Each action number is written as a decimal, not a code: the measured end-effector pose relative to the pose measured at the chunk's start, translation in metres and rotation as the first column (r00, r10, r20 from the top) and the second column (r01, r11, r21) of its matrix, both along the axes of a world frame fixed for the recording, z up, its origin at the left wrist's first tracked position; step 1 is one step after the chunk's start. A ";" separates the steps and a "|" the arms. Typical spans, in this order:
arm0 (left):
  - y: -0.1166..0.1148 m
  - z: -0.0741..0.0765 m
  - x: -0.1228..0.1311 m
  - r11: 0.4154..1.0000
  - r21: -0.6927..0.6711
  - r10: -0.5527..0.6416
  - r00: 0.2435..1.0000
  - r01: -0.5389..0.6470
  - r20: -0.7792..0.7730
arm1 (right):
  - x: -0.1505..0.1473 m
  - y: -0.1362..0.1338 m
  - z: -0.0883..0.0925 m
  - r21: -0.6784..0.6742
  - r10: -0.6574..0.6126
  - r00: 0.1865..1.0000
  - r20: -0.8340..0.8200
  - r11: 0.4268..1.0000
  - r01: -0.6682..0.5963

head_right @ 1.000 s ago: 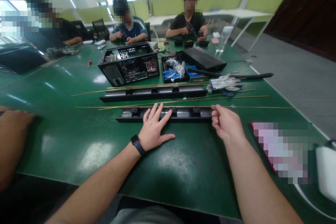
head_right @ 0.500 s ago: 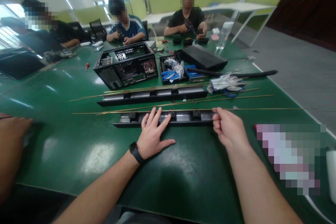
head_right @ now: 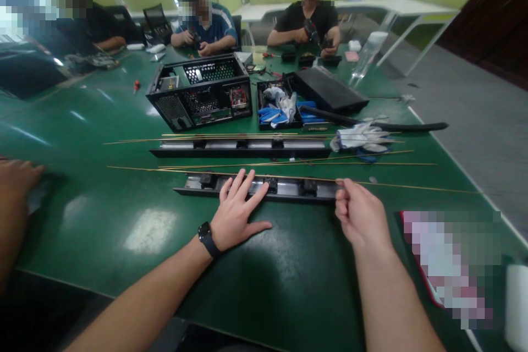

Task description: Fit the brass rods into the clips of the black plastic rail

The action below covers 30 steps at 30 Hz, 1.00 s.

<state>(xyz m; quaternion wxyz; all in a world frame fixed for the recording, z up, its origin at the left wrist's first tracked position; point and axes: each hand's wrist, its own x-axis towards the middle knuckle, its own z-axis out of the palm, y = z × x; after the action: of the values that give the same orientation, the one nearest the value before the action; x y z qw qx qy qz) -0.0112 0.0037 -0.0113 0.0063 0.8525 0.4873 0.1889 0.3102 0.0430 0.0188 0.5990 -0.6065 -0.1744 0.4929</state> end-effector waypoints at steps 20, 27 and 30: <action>0.006 0.003 0.003 1.000 -0.016 0.006 1.000 -0.006 -0.006 | -0.005 0.007 0.011 -0.027 0.008 0.999 0.045 1.000 -0.007; 0.006 0.003 0.002 1.000 -0.006 -0.007 1.000 0.007 0.013 | -0.007 0.005 0.012 -0.023 -0.002 0.999 0.044 1.000 0.003; 0.005 0.004 0.003 1.000 -0.017 -0.006 1.000 0.006 0.009 | -0.005 0.004 0.010 -0.015 0.013 0.999 0.047 1.000 -0.013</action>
<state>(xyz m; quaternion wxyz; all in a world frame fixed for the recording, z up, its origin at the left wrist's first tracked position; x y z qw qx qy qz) -0.0081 0.0091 -0.0077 0.0162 0.8531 0.4863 0.1884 0.3050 0.0472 0.0291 0.5871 -0.6211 -0.1888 0.4836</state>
